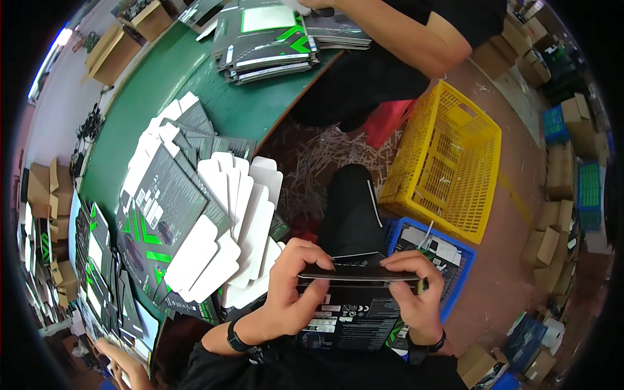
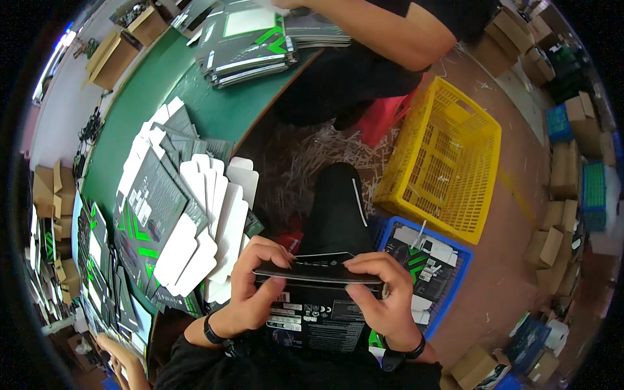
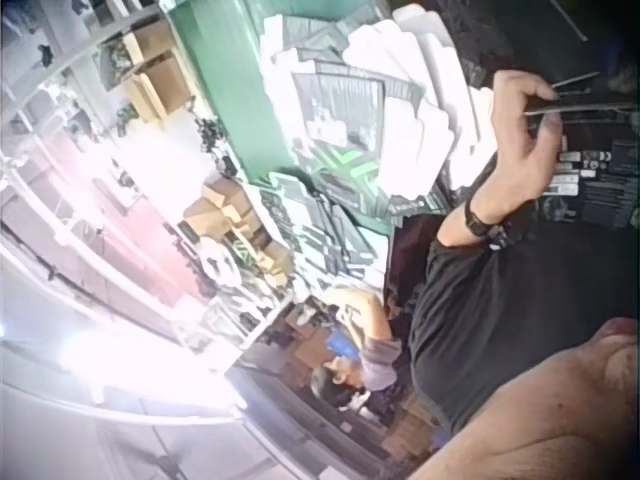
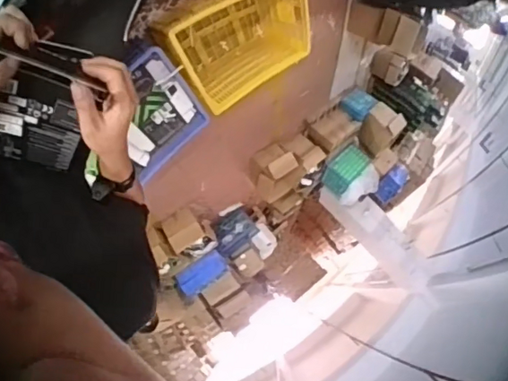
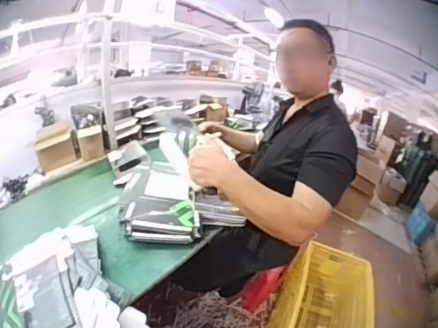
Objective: Folding cardboard boxes and inserting computer mice and components for final packaging.
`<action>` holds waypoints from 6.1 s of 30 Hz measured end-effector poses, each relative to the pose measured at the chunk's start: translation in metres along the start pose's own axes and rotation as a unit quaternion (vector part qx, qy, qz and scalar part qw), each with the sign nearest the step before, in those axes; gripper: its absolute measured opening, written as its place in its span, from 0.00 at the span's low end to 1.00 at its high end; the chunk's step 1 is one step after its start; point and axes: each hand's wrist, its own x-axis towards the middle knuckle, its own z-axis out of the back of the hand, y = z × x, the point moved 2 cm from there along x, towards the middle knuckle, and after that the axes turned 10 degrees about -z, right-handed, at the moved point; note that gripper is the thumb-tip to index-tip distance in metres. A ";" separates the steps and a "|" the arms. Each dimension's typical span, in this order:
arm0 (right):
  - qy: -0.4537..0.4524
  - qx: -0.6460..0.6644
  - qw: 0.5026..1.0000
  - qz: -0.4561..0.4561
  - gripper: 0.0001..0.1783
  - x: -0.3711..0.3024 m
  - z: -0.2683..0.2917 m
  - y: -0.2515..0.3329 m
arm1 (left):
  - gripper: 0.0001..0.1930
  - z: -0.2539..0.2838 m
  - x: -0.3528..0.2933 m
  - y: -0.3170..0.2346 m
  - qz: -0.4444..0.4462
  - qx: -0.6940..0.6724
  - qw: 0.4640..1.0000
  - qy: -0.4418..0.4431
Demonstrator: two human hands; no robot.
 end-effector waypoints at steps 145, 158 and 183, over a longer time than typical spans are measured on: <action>0.011 -0.309 0.770 0.558 0.17 0.092 -0.047 0.176 | 0.07 0.086 0.107 -0.065 -0.032 -0.149 0.900 0.407; -0.044 -0.322 0.746 0.582 0.17 0.092 -0.040 0.183 | 0.06 0.073 0.108 -0.069 -0.009 -0.161 0.903 0.398; -0.150 0.006 0.939 0.310 0.14 0.078 -0.004 0.118 | 0.08 0.070 0.076 0.027 -0.109 -0.656 0.733 0.143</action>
